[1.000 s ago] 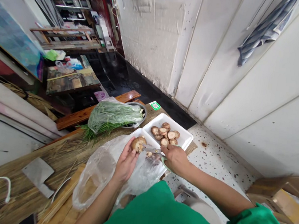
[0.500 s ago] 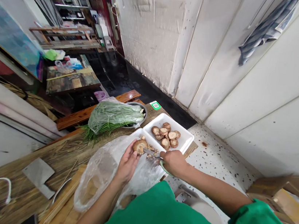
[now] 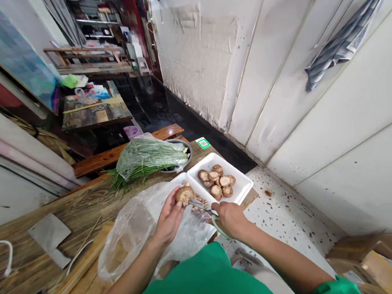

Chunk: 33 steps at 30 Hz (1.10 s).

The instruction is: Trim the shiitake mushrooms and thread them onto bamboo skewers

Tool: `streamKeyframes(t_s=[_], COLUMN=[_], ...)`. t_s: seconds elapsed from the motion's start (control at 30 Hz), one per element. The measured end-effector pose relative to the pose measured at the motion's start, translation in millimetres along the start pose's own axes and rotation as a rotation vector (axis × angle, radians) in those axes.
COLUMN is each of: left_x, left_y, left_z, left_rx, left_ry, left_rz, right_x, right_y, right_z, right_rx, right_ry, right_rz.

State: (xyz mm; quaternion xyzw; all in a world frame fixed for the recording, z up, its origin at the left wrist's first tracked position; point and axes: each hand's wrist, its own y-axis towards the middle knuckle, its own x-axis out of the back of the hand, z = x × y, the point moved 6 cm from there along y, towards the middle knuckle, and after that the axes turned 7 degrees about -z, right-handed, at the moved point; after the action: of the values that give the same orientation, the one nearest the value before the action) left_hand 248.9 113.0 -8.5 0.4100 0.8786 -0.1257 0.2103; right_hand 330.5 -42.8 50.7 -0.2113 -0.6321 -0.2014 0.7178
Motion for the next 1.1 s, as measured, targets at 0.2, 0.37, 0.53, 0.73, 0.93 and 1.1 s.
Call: streamKeyframes(t_s=[0.2, 0.37, 0.53, 0.73, 0.93, 1.1], left_x=[-2.6, 0.9, 3.2, 14.3, 35.6, 47.6], left_y=[-4.0, -6.7, -7.6, -0.6, 10.8, 13.6], left_z=[6.6, 13.1, 18.8, 29.0, 43.1, 42.6], left_rx=[-0.078, -0.043, -0.011, 0.004, 0.039, -0.041], left_ry=[0.034, 0.049, 0.055, 0.019, 0.077, 0.118], left_rz=[-0.05, -0.112, -0.112, -0.146, -0.171, -0.237], right_x=[-6.8, -17.4, -30.2, -49.0, -99.5, -95.0], right_y=[-4.0, -6.3, -7.5, 3.0, 11.6, 12.0], right_z=[10.3, 17.9, 21.1, 9.4, 15.0, 15.2], right_rx=[-0.031, -0.083, -0.107, -0.061, -0.101, -0.136], right_ry=[0.059, 0.063, 0.056, 0.412, 1.057, 0.637], right_rz=[-0.022, -0.067, -0.065, -0.066, 0.246, -0.001])
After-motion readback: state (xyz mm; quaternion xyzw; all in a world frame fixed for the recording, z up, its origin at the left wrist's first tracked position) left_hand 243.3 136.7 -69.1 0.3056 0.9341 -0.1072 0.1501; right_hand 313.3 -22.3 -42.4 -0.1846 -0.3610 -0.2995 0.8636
